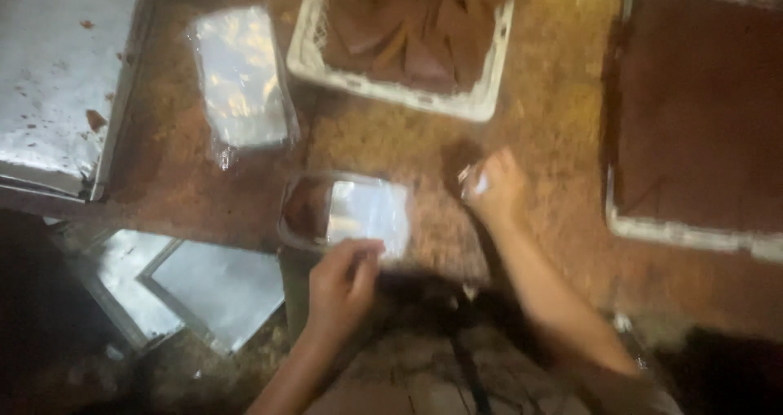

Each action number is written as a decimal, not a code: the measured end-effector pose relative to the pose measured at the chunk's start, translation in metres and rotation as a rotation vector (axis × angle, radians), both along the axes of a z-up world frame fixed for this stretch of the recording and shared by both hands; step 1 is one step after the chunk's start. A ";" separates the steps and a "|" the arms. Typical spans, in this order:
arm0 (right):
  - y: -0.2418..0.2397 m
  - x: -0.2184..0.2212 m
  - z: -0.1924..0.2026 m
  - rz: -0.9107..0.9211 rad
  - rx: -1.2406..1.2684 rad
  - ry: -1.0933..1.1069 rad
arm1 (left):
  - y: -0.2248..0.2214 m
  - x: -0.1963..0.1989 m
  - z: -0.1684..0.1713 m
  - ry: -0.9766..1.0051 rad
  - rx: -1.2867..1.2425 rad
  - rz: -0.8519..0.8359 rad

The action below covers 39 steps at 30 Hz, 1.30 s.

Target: The person is bagging individual pieces of cake into small plastic bags. They take pieces from a metal tray first, then switch to plastic trays.

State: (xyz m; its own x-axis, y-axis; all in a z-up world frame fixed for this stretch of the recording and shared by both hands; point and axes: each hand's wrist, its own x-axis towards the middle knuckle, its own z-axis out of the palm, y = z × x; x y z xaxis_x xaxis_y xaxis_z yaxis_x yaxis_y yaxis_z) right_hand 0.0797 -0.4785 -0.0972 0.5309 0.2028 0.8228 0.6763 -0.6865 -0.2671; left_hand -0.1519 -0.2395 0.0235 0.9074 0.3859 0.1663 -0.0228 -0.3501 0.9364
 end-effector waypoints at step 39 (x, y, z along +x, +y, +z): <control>0.068 -0.174 0.180 0.510 -0.173 0.171 | -0.019 0.022 -0.009 -0.070 -1.565 -0.348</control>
